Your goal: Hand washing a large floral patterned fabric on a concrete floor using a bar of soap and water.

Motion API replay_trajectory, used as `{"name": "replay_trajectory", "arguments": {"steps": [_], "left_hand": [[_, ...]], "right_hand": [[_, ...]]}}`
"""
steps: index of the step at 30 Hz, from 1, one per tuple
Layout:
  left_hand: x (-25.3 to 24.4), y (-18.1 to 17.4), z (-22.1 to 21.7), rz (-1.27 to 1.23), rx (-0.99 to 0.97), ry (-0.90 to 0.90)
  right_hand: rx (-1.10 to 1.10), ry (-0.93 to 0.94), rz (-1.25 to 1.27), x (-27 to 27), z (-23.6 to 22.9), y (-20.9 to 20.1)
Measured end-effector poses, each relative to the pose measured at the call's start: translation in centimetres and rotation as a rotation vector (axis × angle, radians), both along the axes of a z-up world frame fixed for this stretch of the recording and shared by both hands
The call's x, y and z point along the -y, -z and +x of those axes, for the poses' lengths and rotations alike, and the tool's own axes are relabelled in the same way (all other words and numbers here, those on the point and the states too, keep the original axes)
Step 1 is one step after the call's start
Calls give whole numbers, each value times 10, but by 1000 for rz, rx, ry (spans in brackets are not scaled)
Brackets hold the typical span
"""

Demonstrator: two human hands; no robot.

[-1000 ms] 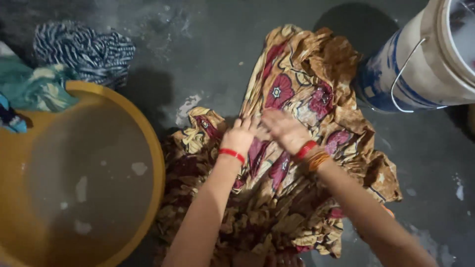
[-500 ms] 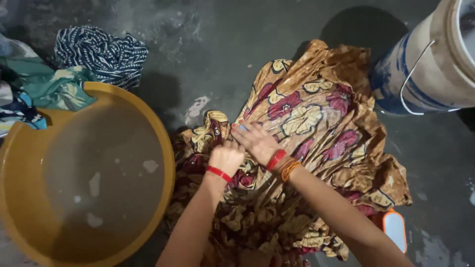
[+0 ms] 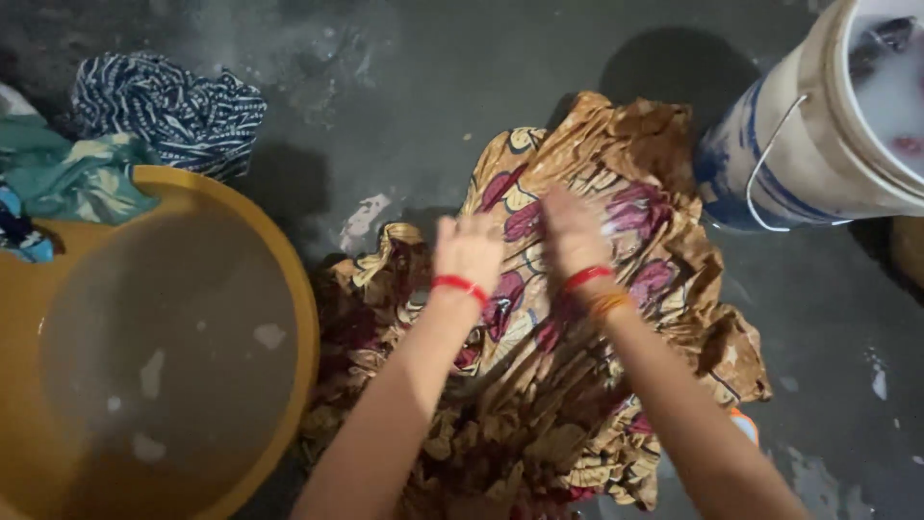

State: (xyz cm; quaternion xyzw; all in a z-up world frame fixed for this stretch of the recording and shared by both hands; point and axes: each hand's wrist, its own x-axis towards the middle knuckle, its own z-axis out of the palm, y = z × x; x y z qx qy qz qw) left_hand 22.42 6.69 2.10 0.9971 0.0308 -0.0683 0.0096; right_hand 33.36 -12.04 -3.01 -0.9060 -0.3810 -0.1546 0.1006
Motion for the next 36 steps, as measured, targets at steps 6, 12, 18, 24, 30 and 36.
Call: {"name": "replay_trajectory", "arguments": {"steps": [6, 12, 18, 24, 30, 36], "left_hand": [[26, -6, 34, -317, -153, -174], [4, 74, 11, -203, 47, -161], [0, 101, -13, -126, 38, -185], [2, 117, -42, -152, 149, -167], [-15, 104, -75, -108, 47, -185], [-24, 101, -70, -11, 108, -267]], "right_hand": [[-789, -33, 390, -27, -65, -15], [-159, -524, 112, 5, -22, -16], [-81, 18, -179, 64, 54, 1], [-215, 119, -96, -17, -8, -19], [-158, -493, 66, -78, -62, -48], [-110, -205, 19, 27, 33, -45]]}}
